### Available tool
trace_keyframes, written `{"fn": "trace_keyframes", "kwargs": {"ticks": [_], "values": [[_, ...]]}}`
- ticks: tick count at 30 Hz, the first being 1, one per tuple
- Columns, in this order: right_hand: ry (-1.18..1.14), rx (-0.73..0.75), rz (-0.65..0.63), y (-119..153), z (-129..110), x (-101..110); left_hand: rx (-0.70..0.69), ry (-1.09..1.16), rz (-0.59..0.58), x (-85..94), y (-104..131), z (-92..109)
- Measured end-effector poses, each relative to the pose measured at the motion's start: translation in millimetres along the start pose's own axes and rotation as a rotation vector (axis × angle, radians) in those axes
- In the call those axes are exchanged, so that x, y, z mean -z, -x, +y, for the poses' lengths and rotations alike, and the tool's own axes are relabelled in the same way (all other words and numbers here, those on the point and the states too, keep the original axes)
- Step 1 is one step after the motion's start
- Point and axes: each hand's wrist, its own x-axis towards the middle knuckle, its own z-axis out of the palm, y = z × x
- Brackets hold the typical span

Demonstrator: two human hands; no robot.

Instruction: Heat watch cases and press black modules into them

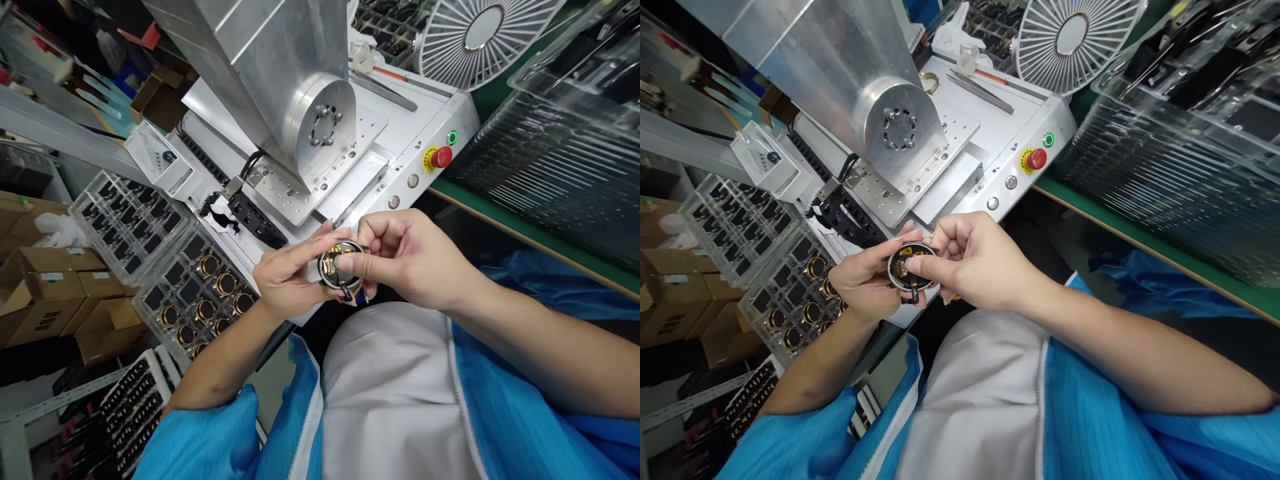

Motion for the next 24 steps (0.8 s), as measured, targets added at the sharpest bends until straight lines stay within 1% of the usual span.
{"fn": "trace_keyframes", "kwargs": {"ticks": [2,3,7,11,13,14,17,19,22,24], "values": [[-0.008,-0.006,-0.021,-1,-1,3,-0.160,-0.059,-0.057,0.8,-5,-1],[-0.010,-0.008,-0.028,-1,-2,4,-0.213,-0.081,-0.080,1.1,-7,-1],[-0.022,-0.001,-0.018,-2,0,3,-0.251,-0.140,-0.068,-1.4,-8,1],[-0.074,0.061,0.081,-2,6,-5,-0.260,-0.245,0.027,-6.4,-4,2],[-0.101,0.080,0.124,-2,7,-8,-0.247,-0.268,0.070,-7.0,-2,3],[-0.106,0.078,0.125,-3,7,-8,-0.241,-0.262,0.071,-6.7,-2,2],[-0.079,0.050,0.084,-2,5,-9,-0.181,-0.161,0.011,-4.6,-3,2],[-0.049,0.050,0.087,1,2,-9,-0.086,-0.034,-0.008,-4.0,-4,3],[-0.038,0.070,0.149,5,1,-13,0.065,0.164,0.007,-5.1,-5,5],[-0.050,0.062,0.167,6,2,-16,0.122,0.255,0.010,-6.3,-6,6]]}}
